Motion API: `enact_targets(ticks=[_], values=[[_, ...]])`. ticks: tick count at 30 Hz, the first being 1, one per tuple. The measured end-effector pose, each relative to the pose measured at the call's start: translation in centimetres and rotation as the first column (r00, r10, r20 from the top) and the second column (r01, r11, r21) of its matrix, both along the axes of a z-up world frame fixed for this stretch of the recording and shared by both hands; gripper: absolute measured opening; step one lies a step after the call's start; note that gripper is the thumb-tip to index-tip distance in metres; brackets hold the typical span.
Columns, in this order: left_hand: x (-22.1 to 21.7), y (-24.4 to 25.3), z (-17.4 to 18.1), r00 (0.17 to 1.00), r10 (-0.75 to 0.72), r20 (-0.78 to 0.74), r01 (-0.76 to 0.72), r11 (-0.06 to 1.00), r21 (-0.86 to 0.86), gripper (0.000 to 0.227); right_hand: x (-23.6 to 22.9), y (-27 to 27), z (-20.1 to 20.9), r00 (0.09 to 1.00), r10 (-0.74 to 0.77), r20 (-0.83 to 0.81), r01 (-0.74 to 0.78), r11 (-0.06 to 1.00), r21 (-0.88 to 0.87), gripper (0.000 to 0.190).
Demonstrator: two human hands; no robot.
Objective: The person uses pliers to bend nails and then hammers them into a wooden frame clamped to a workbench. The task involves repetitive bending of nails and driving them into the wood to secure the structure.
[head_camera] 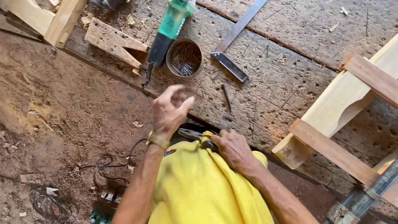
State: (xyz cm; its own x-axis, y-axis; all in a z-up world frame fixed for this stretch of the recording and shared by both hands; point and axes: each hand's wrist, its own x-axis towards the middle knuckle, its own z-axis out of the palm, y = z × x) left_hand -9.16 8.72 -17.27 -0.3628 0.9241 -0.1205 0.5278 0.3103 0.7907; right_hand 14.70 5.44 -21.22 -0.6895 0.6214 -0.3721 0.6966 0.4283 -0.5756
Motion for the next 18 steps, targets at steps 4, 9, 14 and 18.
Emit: enact_targets(ticks=[4,9,14,18], values=[[-4.4,-4.3,-1.1,0.996,0.049,-0.068,-0.066,0.961,-0.267,0.030,-4.1,1.5,1.2,0.987,0.099,-0.123,-0.100,0.995,0.003,0.017],[-8.4,-8.1,-1.4,0.978,-0.148,0.151,0.198,0.887,-0.418,0.023,-9.4,0.4,-3.0,0.929,0.253,-0.269,-0.239,0.967,0.084,0.034],[-12.9,-11.3,-5.3,0.998,-0.001,0.065,0.032,0.879,-0.475,0.028,-9.3,0.8,-1.1,0.930,0.292,-0.222,-0.283,0.956,0.075,0.026],[-14.2,-9.7,-8.6,0.894,-0.124,-0.430,-0.036,0.937,-0.347,0.033,-7.0,2.7,0.4,0.967,0.198,-0.163,-0.187,0.979,0.080,0.024]])
